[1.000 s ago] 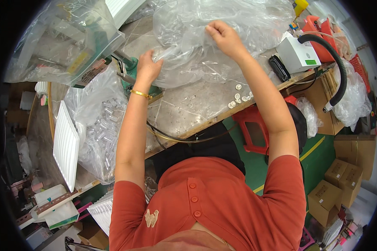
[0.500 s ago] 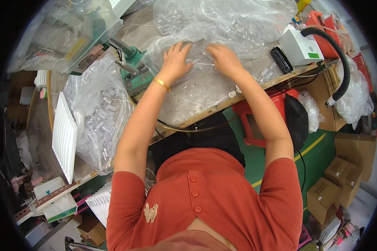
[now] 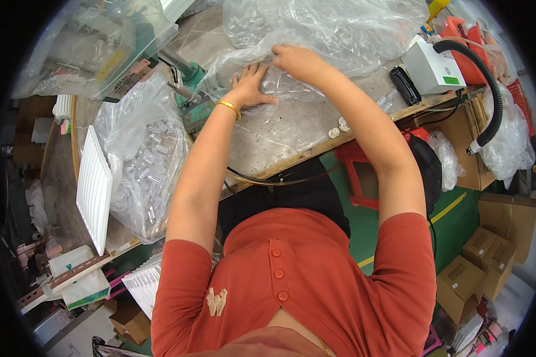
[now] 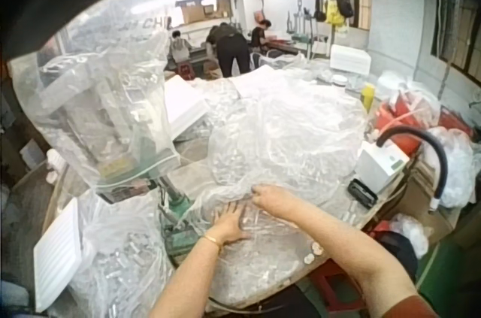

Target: Assembling small plastic components using a machine and placing them in a tray.

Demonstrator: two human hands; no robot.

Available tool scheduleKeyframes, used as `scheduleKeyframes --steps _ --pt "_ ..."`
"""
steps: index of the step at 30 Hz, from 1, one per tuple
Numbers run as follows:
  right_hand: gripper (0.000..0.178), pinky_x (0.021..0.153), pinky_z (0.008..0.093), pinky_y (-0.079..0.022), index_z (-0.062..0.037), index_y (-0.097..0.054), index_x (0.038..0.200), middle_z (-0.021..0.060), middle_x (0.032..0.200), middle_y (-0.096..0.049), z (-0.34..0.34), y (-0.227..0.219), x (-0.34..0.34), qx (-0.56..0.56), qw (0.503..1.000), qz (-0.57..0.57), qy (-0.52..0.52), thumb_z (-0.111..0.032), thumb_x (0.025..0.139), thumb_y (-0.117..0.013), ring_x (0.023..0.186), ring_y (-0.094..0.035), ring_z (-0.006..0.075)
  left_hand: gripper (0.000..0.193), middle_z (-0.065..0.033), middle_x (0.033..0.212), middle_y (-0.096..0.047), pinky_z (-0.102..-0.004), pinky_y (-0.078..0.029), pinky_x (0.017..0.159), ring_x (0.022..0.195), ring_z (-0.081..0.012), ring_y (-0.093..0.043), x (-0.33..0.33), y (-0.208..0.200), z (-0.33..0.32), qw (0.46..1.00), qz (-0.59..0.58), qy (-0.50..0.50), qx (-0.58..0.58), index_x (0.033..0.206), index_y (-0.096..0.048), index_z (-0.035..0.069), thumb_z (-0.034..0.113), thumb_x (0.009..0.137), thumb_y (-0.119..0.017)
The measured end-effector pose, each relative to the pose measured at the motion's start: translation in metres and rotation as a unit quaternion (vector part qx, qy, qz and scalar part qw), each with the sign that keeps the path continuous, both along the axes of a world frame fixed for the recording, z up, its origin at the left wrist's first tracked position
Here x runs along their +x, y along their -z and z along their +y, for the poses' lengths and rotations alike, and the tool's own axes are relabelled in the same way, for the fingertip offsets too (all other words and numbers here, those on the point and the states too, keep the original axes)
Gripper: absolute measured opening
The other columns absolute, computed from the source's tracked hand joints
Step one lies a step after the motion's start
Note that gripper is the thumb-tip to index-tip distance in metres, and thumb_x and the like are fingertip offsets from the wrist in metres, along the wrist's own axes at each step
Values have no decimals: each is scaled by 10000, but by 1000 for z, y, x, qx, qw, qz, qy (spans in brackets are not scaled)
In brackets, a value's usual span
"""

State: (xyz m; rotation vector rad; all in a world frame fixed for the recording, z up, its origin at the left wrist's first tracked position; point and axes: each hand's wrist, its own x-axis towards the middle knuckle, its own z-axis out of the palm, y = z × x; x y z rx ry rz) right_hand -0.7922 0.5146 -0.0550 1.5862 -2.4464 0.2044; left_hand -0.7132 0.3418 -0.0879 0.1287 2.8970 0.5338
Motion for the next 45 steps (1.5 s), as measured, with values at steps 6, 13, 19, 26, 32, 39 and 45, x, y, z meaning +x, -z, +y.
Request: scheduleKeyframes --steps 6,13,19,26,32,39,45 --pt "143 692 279 -441 -36 -556 923 59 803 -564 24 -29 22 -182 953 -238 49 -133 831 -504 778 -555 158 1000 -138 1417 -183 -568 -105 1019 1316 -327 -118 4 -1 -4 1000 20 -4 -2 1347 -268 124 476 544 -750" --pt "237 607 209 -376 -44 -565 977 -13 654 -515 38 -1 76 -251 769 -576 120 -232 896 -446 635 -458 67 542 -170 1223 -444 -455 -335 935 1137 -337 -411 69 -33 12 969 225 27 98 1157 -483 76 253 684 -680" --pt "248 522 187 -324 -31 -579 962 -34 639 -463 -8 -21 131 -180 766 -616 45 -223 910 -432 567 -393 51 323 -152 1024 -544 -358 -454 736 902 -301 -542 170 -64 0 881 437 -152 97 1029 -547 7 87 720 -599" --pt "314 438 172 -264 17 -571 1010 -16 634 -455 -49 -32 184 -364 581 -726 56 -250 916 -436 484 -359 41 179 -79 762 -601 -339 -466 590 687 -241 -582 213 -53 -25 913 385 -118 63 915 -607 26 97 754 -574" --pt "248 507 181 -343 35 -581 958 32 813 -531 -87 -14 210 -435 557 -706 45 -192 873 -526 559 -430 57 175 -96 684 -631 -277 -463 540 557 -141 -583 214 -44 -10 819 228 -308 428 838 -630 -2 162 787 -598" --pt "167 551 185 -357 -31 -607 940 -14 706 -545 -73 -15 195 -377 694 -610 68 -167 854 -562 611 -438 39 178 -132 837 -625 -330 -472 653 713 -243 -598 246 -33 -71 885 296 -300 200 887 -612 8 124 751 -608" --pt "241 507 166 -306 -50 -582 1062 -50 683 -520 -79 1 200 -296 733 -609 68 -191 876 -522 573 -417 17 225 -180 830 -569 -422 -446 706 787 -352 -546 297 -15 -165 919 217 -308 -114 913 -579 8 24 692 -536"
